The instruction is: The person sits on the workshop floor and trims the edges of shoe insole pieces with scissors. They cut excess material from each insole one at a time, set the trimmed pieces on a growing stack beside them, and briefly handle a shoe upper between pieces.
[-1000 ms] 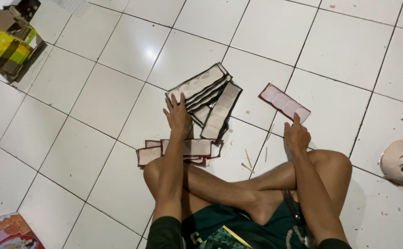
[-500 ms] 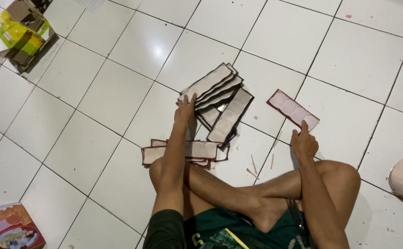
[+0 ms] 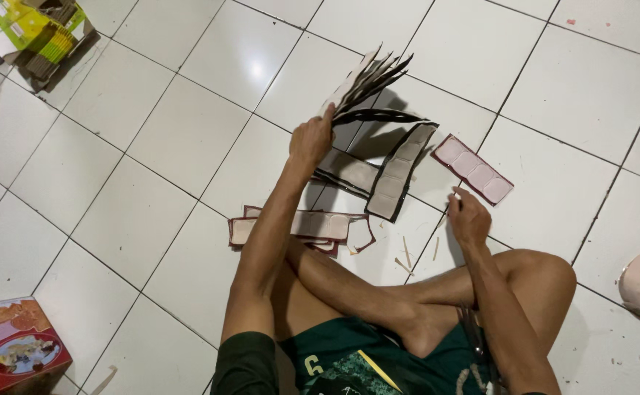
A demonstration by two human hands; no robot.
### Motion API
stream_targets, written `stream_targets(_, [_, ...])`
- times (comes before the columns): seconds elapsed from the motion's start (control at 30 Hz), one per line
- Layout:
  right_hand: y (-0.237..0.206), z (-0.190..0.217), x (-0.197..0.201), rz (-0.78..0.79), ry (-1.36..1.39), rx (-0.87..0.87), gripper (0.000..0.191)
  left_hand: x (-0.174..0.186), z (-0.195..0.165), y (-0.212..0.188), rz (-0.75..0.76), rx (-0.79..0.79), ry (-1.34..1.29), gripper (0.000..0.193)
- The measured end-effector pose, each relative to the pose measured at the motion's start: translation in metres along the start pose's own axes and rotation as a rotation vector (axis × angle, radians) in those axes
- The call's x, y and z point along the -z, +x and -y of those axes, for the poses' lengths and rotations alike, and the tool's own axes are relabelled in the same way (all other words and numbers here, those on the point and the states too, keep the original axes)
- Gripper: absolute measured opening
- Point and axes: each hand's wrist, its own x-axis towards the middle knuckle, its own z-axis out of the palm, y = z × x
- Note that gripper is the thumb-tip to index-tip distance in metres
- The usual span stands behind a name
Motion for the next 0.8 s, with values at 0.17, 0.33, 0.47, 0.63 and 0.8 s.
stream_targets(0.17, [-0.007, 0.050, -0.019, 0.226, 0.071, 0.210, 0.040, -0.036, 0.028, -0.033, -0.123, 0.053, -0.257, 0.093])
stream_targets(0.33, [0.002, 0.085, -0.035, 0.377, -0.065, 0.398, 0.081, -0.055, 0.052, -0.073, -0.254, 0.366, -0.246, 0.040])
stream_targets(0.47, [0.008, 0.097, -0.043, 0.508, -0.162, 0.238, 0.097, -0.056, 0.047, -0.080, -0.345, 0.429, -0.468, 0.027])
stream_targets(0.63, [0.011, 0.097, -0.043, 0.434, -0.065, 0.110, 0.066, -0.046, 0.041, -0.077, -0.314, 0.583, -1.256, 0.024])
stream_targets(0.8, [0.019, 0.098, -0.038, 0.462, 0.011, -0.120, 0.047, -0.049, 0.032, -0.085, -0.346, 0.499, -1.422, 0.023])
